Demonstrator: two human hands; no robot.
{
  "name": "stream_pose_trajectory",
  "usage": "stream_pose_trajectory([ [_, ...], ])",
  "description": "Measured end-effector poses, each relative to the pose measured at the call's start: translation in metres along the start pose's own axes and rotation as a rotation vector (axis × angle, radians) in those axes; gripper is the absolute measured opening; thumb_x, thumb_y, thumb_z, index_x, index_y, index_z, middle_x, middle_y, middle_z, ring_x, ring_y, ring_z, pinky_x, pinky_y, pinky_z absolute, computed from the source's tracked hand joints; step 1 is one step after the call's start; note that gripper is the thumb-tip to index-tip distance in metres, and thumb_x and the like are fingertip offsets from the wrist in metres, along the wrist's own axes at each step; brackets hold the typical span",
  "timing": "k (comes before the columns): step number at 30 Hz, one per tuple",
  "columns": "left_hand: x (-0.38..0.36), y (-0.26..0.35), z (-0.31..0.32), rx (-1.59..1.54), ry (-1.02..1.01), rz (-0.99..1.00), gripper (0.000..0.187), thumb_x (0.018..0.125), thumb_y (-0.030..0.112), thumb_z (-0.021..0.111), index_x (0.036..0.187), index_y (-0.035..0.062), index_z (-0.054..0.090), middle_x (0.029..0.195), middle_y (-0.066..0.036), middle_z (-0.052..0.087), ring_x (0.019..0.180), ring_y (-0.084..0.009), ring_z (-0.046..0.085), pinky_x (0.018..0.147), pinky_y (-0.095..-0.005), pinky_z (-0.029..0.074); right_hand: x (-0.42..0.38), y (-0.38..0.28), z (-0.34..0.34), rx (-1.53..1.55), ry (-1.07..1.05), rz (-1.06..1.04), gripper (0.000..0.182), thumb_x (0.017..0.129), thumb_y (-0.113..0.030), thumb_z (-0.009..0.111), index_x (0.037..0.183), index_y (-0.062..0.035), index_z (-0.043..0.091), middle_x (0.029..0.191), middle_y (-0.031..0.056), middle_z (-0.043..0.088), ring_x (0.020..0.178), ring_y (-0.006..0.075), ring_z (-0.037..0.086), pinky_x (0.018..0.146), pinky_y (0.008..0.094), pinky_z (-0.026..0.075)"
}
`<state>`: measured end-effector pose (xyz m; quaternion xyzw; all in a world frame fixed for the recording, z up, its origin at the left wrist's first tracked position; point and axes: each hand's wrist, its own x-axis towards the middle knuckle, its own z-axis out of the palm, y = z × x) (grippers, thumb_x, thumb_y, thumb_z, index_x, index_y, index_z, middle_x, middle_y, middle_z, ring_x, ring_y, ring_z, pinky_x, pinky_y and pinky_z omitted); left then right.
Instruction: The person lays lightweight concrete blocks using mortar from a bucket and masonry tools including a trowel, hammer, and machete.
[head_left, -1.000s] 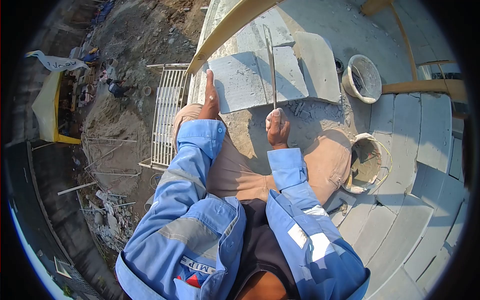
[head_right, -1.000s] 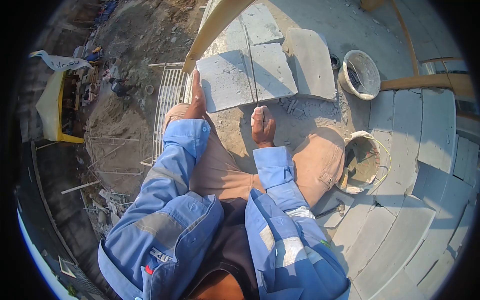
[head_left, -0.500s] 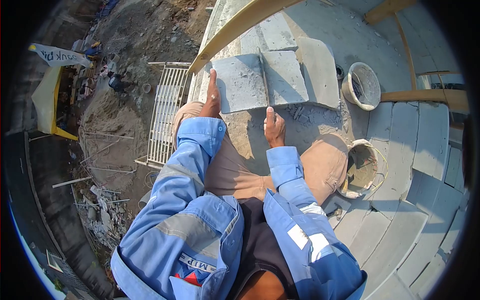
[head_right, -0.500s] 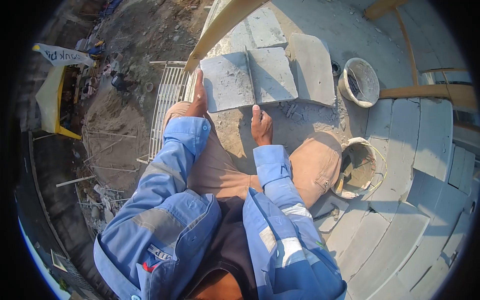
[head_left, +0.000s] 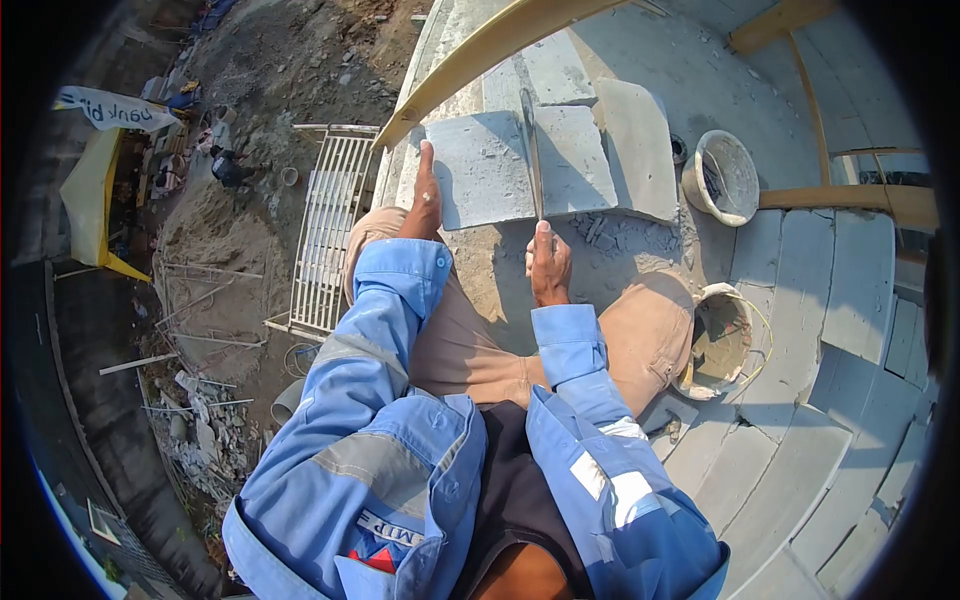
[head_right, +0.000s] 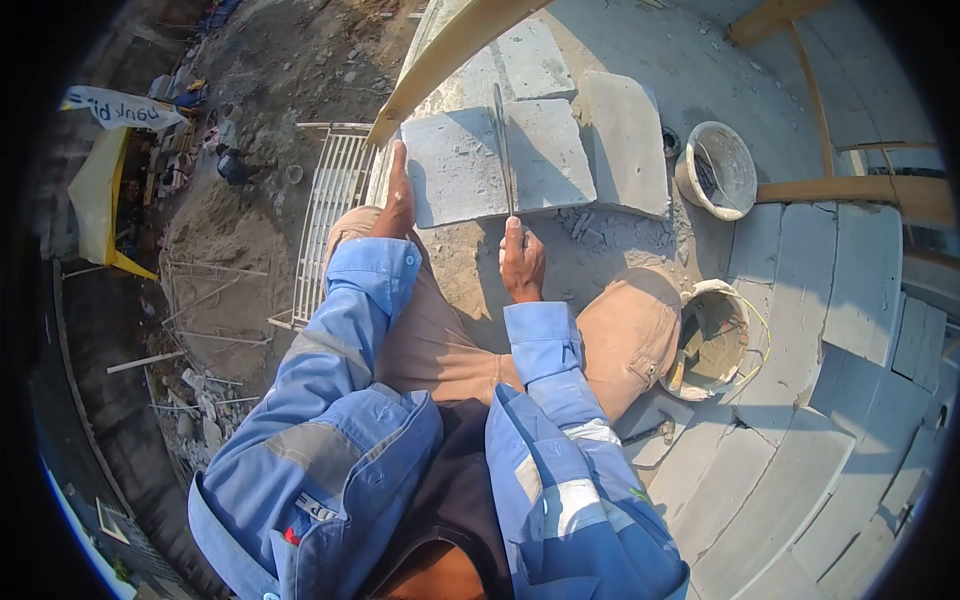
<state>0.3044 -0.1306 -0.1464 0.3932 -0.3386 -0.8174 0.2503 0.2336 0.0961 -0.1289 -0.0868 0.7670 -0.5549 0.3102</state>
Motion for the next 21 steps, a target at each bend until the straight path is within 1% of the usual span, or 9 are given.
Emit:
stream_pose_trajectory([
  [1,0.002,-0.005,-0.006,-0.002,-0.005,-0.010,0.095,0.092,0.076,0.042,0.150,0.0016,0.036,0.140,-0.021,0.054,0.122,-0.0338,0.059,0.103,-0.0434,0.047,-0.005,-0.005,-0.001,-0.007,-0.007,0.013,0.062,0.101,-0.057,0.046,0.067,-0.0045,0.054,0.058,0.0062,0.053,0.046,0.0140,0.049,0.044,0.0327,0.037],
  [4,0.011,-0.014,-0.016,0.019,0.024,-0.003,0.097,0.091,0.077,0.043,0.151,0.0014,0.035,0.143,-0.021,0.051,0.124,-0.0340,0.057,0.104,-0.0435,0.046,-0.006,-0.003,-0.003,0.184,-0.037,-0.333,0.063,0.100,-0.057,0.046,0.067,-0.0038,0.054,0.059,0.0063,0.054,0.048,0.0140,0.050,0.044,0.0335,0.038],
  [7,-0.002,-0.005,-0.001,0.014,0.031,-0.031,0.096,0.091,0.077,0.042,0.150,0.0016,0.036,0.143,-0.021,0.052,0.123,-0.0340,0.058,0.103,-0.0435,0.047,0.029,0.043,-0.004,-0.134,-0.045,-0.131,0.066,0.100,-0.058,0.045,0.066,-0.0030,0.054,0.060,0.0070,0.054,0.050,0.0155,0.052,0.047,0.0350,0.038],
  [8,-0.007,-0.001,0.003,-0.007,-0.015,-0.010,0.095,0.092,0.077,0.042,0.150,0.0017,0.037,0.141,-0.021,0.053,0.121,-0.0341,0.059,0.102,-0.0434,0.048,0.024,0.029,-0.005,-0.199,-0.018,-0.164,0.068,0.099,-0.060,0.044,0.064,-0.0024,0.053,0.058,0.0074,0.052,0.052,0.0172,0.054,0.049,0.0362,0.039],
  [13,-0.001,-0.004,-0.002,-0.026,0.006,-0.002,0.086,0.096,0.071,0.039,0.148,0.0019,0.040,0.134,-0.021,0.059,0.116,-0.0332,0.063,0.100,-0.0422,0.051,-0.002,-0.004,-0.005,0.031,-0.037,0.005,0.065,0.098,-0.061,0.046,0.066,-0.0048,0.054,0.055,0.0037,0.051,0.049,0.0123,0.051,0.043,0.0313,0.036],
  [15,0.000,-0.009,-0.007,0.020,0.067,0.010,0.085,0.097,0.070,0.039,0.147,0.0018,0.040,0.133,-0.020,0.059,0.116,-0.0329,0.064,0.101,-0.0421,0.051,-0.009,-0.008,-0.004,0.154,-0.015,-0.279,0.065,0.097,-0.063,0.047,0.066,-0.0059,0.054,0.056,0.0028,0.052,0.049,0.0102,0.051,0.042,0.0284,0.035],
  [17,0.000,-0.005,0.002,0.080,0.070,0.032,0.084,0.097,0.069,0.039,0.147,0.0018,0.040,0.132,-0.020,0.060,0.115,-0.0327,0.064,0.101,-0.0420,0.051,-0.005,0.013,-0.004,0.174,0.047,-0.317,0.065,0.097,-0.063,0.047,0.067,-0.0052,0.054,0.057,0.0037,0.051,0.049,0.0120,0.051,0.044,0.0295,0.037],
  [19,-0.012,0.006,0.009,0.005,0.022,0.002,0.085,0.097,0.070,0.040,0.147,0.0015,0.040,0.132,-0.020,0.060,0.116,-0.0325,0.064,0.101,-0.0421,0.051,0.016,0.034,-0.007,-0.083,-0.015,-0.079,0.060,0.098,-0.061,0.048,0.069,-0.0084,0.050,0.053,-0.0004,0.044,0.044,0.0083,0.044,0.041,0.0265,0.034],
  [21,-0.016,0.009,0.015,0.009,0.020,0.011,0.084,0.097,0.069,0.040,0.148,0.0017,0.040,0.132,-0.020,0.060,0.115,-0.0325,0.064,0.101,-0.0420,0.051,0.006,0.017,-0.008,-0.050,-0.014,-0.070,0.060,0.098,-0.061,0.049,0.069,-0.0085,0.050,0.053,-0.0003,0.045,0.044,0.0084,0.044,0.041,0.0264,0.034],
])
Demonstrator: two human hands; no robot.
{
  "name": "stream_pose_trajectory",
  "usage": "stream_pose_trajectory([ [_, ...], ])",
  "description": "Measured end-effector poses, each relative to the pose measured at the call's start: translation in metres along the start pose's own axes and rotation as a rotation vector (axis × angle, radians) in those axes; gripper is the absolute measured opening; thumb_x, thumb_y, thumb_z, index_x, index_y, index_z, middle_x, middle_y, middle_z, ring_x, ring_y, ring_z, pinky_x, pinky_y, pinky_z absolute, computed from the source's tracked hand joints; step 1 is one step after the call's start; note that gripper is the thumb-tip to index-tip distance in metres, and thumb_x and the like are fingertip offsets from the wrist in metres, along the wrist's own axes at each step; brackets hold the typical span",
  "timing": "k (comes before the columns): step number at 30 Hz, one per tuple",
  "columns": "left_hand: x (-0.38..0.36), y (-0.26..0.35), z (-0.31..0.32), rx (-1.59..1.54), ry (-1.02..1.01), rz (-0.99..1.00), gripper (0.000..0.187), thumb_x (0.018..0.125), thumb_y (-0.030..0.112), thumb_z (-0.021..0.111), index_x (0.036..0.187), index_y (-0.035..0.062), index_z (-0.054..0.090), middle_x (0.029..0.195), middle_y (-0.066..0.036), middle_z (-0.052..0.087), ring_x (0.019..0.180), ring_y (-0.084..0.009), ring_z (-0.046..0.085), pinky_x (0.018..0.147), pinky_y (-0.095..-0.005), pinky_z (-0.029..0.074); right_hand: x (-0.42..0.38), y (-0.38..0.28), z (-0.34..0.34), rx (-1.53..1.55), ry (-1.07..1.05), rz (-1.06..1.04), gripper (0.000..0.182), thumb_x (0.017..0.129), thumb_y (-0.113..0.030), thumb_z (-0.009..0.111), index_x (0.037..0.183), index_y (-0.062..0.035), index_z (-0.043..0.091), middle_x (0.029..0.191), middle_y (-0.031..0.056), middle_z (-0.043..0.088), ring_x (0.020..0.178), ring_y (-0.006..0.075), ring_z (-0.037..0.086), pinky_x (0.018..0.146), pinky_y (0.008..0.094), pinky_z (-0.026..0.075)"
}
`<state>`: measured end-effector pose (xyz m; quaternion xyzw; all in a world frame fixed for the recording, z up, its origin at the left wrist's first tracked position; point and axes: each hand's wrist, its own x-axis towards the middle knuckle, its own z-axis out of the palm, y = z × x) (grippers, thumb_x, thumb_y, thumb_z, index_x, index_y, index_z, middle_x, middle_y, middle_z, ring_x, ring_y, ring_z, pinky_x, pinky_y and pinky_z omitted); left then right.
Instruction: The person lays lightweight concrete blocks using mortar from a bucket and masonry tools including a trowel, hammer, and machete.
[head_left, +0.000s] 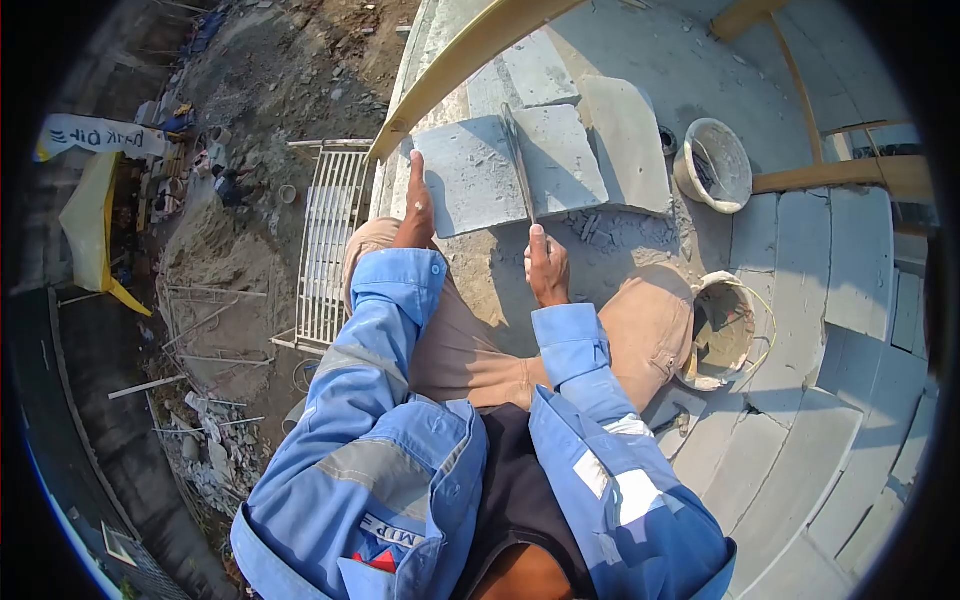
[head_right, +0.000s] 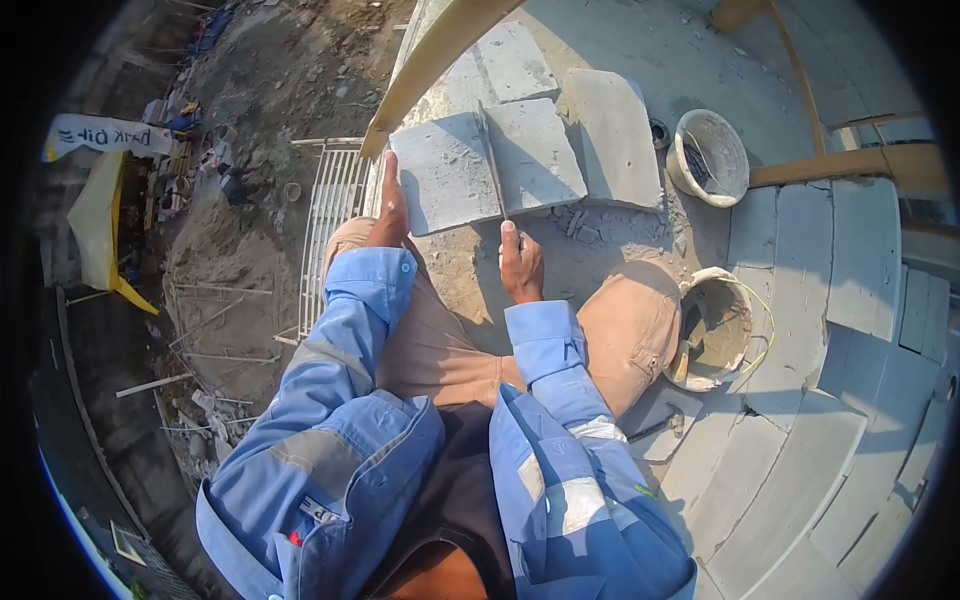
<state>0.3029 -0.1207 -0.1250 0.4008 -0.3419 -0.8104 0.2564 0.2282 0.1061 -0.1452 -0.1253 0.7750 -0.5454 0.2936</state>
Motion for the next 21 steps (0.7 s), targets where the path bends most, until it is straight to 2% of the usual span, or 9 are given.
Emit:
stream_pose_trajectory([
  [3,-0.003,-0.002,-0.004,0.011,0.036,-0.004,0.086,0.096,0.071,0.040,0.148,0.0016,0.039,0.132,-0.020,0.060,0.116,-0.0324,0.064,0.101,-0.0421,0.051,-0.015,-0.027,0.000,0.098,0.012,-0.036,0.061,0.098,-0.061,0.048,0.068,-0.0077,0.050,0.054,0.0006,0.047,0.046,0.0092,0.046,0.042,0.0268,0.035],
  [6,-0.002,-0.002,-0.005,0.093,0.085,0.025,0.089,0.095,0.073,0.041,0.148,0.0015,0.039,0.132,-0.020,0.060,0.116,-0.0323,0.064,0.100,-0.0424,0.051,-0.006,-0.024,0.001,0.200,0.020,-0.273,0.063,0.098,-0.061,0.046,0.068,-0.0066,0.050,0.056,0.0025,0.049,0.048,0.0105,0.048,0.043,0.0281,0.036],
  [8,0.002,-0.003,-0.005,0.038,0.028,-0.016,0.091,0.094,0.074,0.042,0.148,0.0013,0.038,0.132,-0.020,0.060,0.115,-0.0326,0.064,0.100,-0.0426,0.051,0.008,-0.003,0.003,-0.149,0.084,-0.247,0.064,0.099,-0.061,0.044,0.067,-0.0058,0.051,0.057,0.0039,0.051,0.049,0.0114,0.050,0.044,0.0290,0.036],
  [9,0.000,-0.001,-0.003,0.012,0.015,-0.027,0.090,0.094,0.074,0.042,0.148,0.0014,0.038,0.133,-0.020,0.060,0.115,-0.0330,0.064,0.099,-0.0426,0.051,0.010,-0.001,0.000,-0.265,0.037,-0.118,0.070,0.099,-0.060,0.044,0.073,0.0023,0.060,0.066,0.0205,0.062,0.069,0.0391,0.063,0.067,0.0477,0.046],
  [10,-0.001,0.000,0.001,0.012,0.002,-0.018,0.090,0.094,0.074,0.042,0.148,0.0014,0.038,0.133,-0.020,0.060,0.115,-0.0330,0.064,0.099,-0.0426,0.051,0.010,0.001,-0.002,-0.263,0.048,-0.130,0.070,0.099,-0.060,0.044,0.073,0.0023,0.060,0.066,0.0205,0.062,0.069,0.0391,0.063,0.067,0.0477,0.046],
  [12,0.002,-0.002,-0.001,0.017,-0.014,0.057,0.090,0.094,0.073,0.042,0.148,0.0016,0.038,0.133,-0.020,0.059,0.115,-0.0333,0.064,0.099,-0.0427,0.052,0.007,-0.001,0.003,-0.085,0.021,-0.036,0.061,0.098,-0.060,0.048,0.068,-0.0067,0.053,0.056,0.0029,0.051,0.047,0.0105,0.048,0.043,0.0282,0.034],
  [18,-0.001,-0.004,-0.008,0.101,0.101,0.037,0.092,0.093,0.076,0.042,0.149,0.0021,0.038,0.131,-0.020,0.060,0.112,-0.0330,0.064,0.098,-0.0427,0.051,-0.006,-0.016,0.002,0.202,0.039,-0.285,0.059,0.100,-0.058,0.048,0.070,-0.0071,0.053,0.056,0.0011,0.049,0.048,0.0097,0.047,0.044,0.0261,0.035],
  [20,-0.004,0.002,-0.001,0.056,0.042,-0.013,0.093,0.093,0.076,0.041,0.149,0.0022,0.037,0.133,-0.021,0.058,0.114,-0.0336,0.064,0.099,-0.0437,0.051,0.014,0.007,0.001,-0.229,0.025,-0.187,0.061,0.100,-0.059,0.046,0.069,-0.0073,0.053,0.056,0.0020,0.050,0.049,0.0099,0.048,0.045,0.0267,0.036],
  [21,-0.009,0.003,0.002,0.038,0.014,0.006,0.091,0.094,0.074,0.041,0.149,0.0022,0.036,0.136,-0.022,0.057,0.116,-0.0346,0.063,0.100,-0.0444,0.051,0.016,0.012,0.001,-0.259,0.072,-0.236,0.064,0.098,-0.063,0.045,0.069,-0.0067,0.053,0.056,0.0025,0.050,0.048,0.0101,0.048,0.044,0.0281,0.037],
])
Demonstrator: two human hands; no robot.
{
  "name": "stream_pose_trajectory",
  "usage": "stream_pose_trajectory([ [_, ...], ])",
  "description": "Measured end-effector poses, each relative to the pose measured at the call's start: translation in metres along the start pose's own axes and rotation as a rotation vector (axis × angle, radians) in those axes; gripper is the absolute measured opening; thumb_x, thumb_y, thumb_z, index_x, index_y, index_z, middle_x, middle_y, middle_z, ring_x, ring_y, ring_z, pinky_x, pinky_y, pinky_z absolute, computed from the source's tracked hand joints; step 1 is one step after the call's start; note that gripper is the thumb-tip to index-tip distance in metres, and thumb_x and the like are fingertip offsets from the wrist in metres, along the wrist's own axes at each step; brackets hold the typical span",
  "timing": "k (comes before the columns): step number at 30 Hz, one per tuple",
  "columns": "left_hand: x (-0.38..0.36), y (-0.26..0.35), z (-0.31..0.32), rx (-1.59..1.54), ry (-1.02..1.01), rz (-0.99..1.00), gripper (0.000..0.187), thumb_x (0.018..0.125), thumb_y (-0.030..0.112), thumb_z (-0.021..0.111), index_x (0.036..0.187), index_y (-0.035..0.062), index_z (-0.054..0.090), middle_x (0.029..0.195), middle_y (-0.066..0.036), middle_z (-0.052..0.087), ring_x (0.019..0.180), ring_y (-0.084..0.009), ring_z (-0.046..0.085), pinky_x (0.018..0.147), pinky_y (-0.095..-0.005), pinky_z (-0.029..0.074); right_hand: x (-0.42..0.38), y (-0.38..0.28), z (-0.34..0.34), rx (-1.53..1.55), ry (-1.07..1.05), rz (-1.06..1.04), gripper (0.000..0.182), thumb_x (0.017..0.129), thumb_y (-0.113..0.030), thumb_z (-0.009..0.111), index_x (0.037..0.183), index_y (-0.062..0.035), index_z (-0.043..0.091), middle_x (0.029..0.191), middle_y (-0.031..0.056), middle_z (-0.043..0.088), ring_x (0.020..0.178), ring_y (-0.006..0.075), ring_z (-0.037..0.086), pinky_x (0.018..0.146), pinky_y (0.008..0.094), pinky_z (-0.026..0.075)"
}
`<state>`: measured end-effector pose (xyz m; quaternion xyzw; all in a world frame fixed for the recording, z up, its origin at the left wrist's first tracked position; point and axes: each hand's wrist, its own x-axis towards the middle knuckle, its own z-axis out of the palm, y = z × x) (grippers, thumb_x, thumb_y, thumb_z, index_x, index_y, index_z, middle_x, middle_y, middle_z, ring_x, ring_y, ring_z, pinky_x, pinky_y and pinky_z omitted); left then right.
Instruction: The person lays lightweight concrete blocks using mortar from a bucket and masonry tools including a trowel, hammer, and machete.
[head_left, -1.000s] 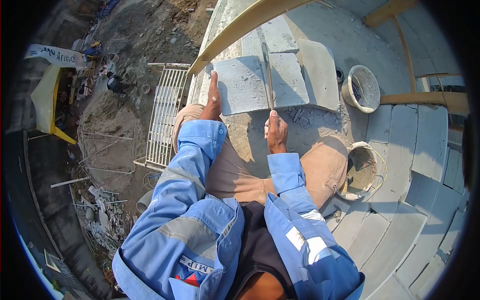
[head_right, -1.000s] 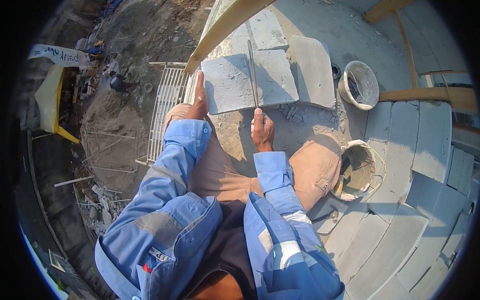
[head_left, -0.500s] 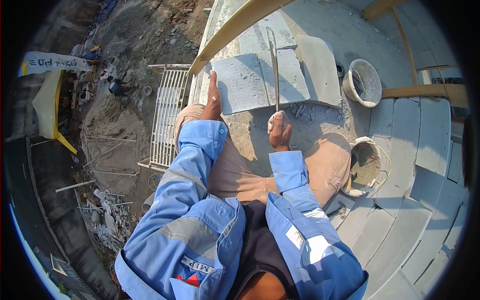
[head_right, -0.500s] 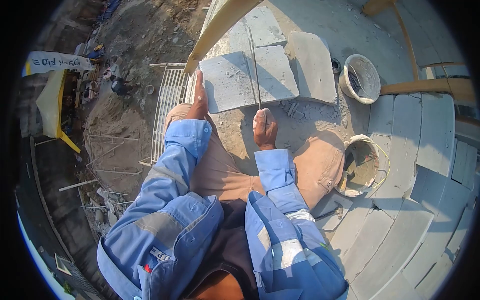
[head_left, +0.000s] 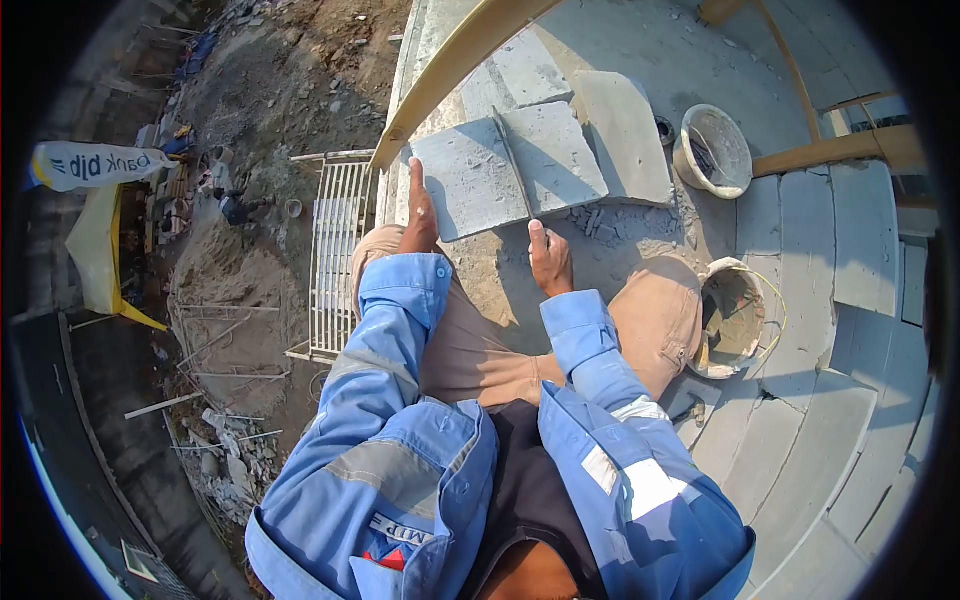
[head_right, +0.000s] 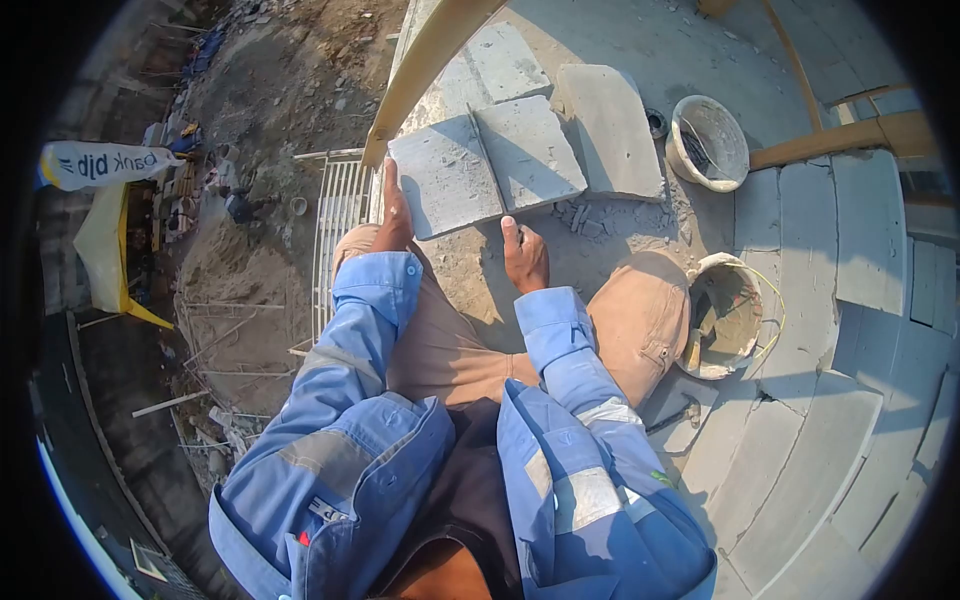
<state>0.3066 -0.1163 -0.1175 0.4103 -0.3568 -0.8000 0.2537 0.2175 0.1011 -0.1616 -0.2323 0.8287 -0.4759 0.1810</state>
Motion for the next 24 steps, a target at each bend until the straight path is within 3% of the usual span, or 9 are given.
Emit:
stream_pose_trajectory([
  [3,-0.002,0.002,0.004,0.021,0.015,0.031,0.091,0.094,0.073,0.041,0.150,0.0022,0.036,0.137,-0.022,0.055,0.117,-0.0352,0.062,0.100,-0.0445,0.051,-0.010,-0.019,-0.001,0.228,-0.061,0.183,0.064,0.099,-0.063,0.044,0.069,-0.0065,0.053,0.057,0.0026,0.050,0.048,0.0100,0.048,0.044,0.0286,0.036],
  [5,0.000,-0.009,-0.004,0.030,0.036,0.028,0.091,0.094,0.073,0.042,0.150,0.0019,0.035,0.138,-0.022,0.055,0.118,-0.0351,0.061,0.101,-0.0439,0.050,-0.018,-0.036,-0.008,0.249,-0.026,0.132,0.061,0.099,-0.060,0.046,0.068,-0.0074,0.051,0.055,0.0017,0.049,0.048,0.0097,0.049,0.043,0.0276,0.036],
  [7,0.011,-0.009,-0.009,0.045,0.026,0.048,0.091,0.094,0.073,0.042,0.151,0.0014,0.034,0.139,-0.022,0.054,0.120,-0.0345,0.060,0.103,-0.0428,0.048,-0.017,-0.043,-0.007,0.392,0.042,-0.122,0.062,0.098,-0.061,0.047,0.068,-0.0076,0.051,0.055,0.0018,0.049,0.049,0.0095,0.049,0.044,0.0268,0.036],
  [9,0.008,-0.007,-0.008,0.058,0.024,0.074,0.091,0.094,0.073,0.043,0.151,0.0011,0.034,0.139,-0.022,0.054,0.121,-0.0338,0.059,0.104,-0.0420,0.047,-0.013,-0.034,-0.005,0.359,0.049,-0.136,0.065,0.097,-0.064,0.047,0.070,-0.0057,0.053,0.055,0.0029,0.050,0.049,0.0109,0.050,0.044,0.0286,0.037],
  [11,0.004,-0.001,-0.001,0.040,0.032,0.026,0.091,0.094,0.072,0.043,0.151,0.0012,0.033,0.139,-0.021,0.054,0.121,-0.0338,0.059,0.104,-0.0419,0.047,0.001,0.001,0.006,0.033,-0.008,0.114,0.066,0.097,-0.064,0.046,0.071,-0.0040,0.055,0.057,0.0044,0.051,0.048,0.0133,0.050,0.045,0.0313,0.037],
  [13,0.011,0.001,0.001,0.015,-0.008,0.047,0.092,0.094,0.072,0.043,0.151,0.0011,0.033,0.139,-0.021,0.054,0.120,-0.0342,0.060,0.103,-0.0425,0.048,0.006,0.015,0.016,-0.062,0.104,0.038,0.066,0.097,-0.064,0.046,0.072,-0.0033,0.055,0.055,0.0049,0.050,0.049,0.0152,0.051,0.046,0.0331,0.038],
  [15,0.014,-0.010,-0.010,0.023,0.024,0.050,0.091,0.094,0.073,0.042,0.150,0.0012,0.034,0.137,-0.021,0.056,0.118,-0.0344,0.061,0.102,-0.0429,0.049,-0.013,-0.022,-0.004,0.198,-0.004,0.113,0.065,0.098,-0.063,0.045,0.071,-0.0043,0.053,0.055,0.0045,0.049,0.048,0.0147,0.050,0.046,0.0322,0.037],
  [19,0.006,-0.005,-0.004,0.032,0.024,0.039,0.091,0.094,0.074,0.041,0.149,0.0013,0.037,0.135,-0.021,0.057,0.116,-0.0339,0.062,0.100,-0.0434,0.050,-0.019,-0.040,-0.011,0.402,0.024,-0.112,0.060,0.100,-0.059,0.044,0.070,-0.0070,0.049,0.054,0.0015,0.046,0.046,0.0124,0.045,0.044,0.0306,0.034],
  [24,0.013,0.001,0.003,0.018,-0.034,0.056,0.087,0.095,0.072,0.042,0.151,0.0059,0.036,0.141,-0.018,0.055,0.123,-0.0334,0.059,0.106,-0.0423,0.046,0.001,-0.003,0.000,0.264,-0.103,0.224,0.062,0.096,-0.065,0.049,0.071,-0.0079,0.051,0.054,0.0021,0.048,0.046,0.0113,0.047,0.044,0.0282,0.035],
])
